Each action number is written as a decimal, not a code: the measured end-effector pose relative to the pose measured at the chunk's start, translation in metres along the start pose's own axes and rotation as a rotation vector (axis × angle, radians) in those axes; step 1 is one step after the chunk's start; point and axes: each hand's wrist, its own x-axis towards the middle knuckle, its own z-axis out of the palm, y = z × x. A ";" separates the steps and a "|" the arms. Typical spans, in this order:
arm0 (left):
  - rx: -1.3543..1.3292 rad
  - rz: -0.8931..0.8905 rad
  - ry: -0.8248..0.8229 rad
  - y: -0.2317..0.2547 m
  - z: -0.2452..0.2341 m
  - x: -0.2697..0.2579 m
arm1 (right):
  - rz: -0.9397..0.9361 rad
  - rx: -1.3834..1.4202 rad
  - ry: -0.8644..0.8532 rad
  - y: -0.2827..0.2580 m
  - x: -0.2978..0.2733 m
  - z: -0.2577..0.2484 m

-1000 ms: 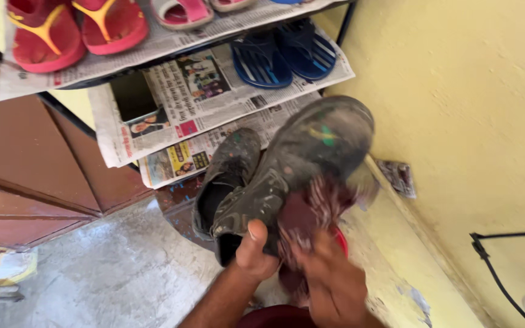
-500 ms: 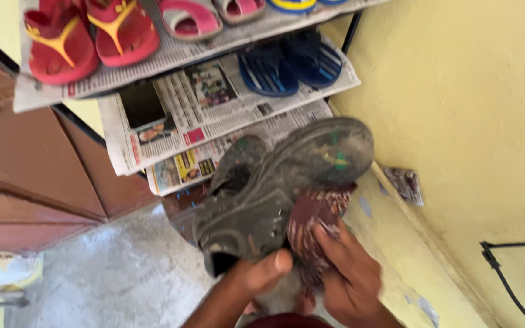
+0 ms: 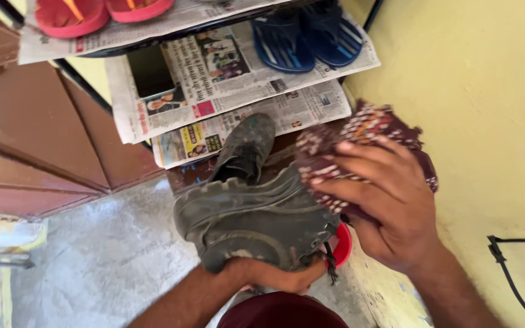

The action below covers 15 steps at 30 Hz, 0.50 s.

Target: The person wipes a pair of dirty black shoes with a patterned cloth, rotating them to clean different sides. They then tie the laces on one shoe and continue wiping the other shoe before placing both on a newspaper-lined shelf.

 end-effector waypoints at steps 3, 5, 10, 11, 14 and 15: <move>-0.029 0.088 -0.061 -0.011 0.005 -0.002 | -0.190 -0.006 -0.203 -0.008 0.015 0.014; -0.134 0.143 -0.101 -0.014 0.009 -0.002 | -0.229 0.081 -0.257 -0.025 0.021 0.020; -0.125 -0.021 0.072 -0.025 -0.008 0.005 | -0.324 0.347 -0.365 -0.055 0.037 0.036; -0.050 -0.033 0.077 -0.026 -0.011 0.006 | -0.321 0.347 -0.386 -0.056 0.038 0.039; 0.203 0.014 0.007 -0.017 -0.015 0.004 | -0.298 0.194 -0.399 -0.044 0.031 0.036; 0.302 0.050 -0.032 -0.013 -0.015 0.003 | -0.290 0.118 -0.395 -0.035 0.026 0.032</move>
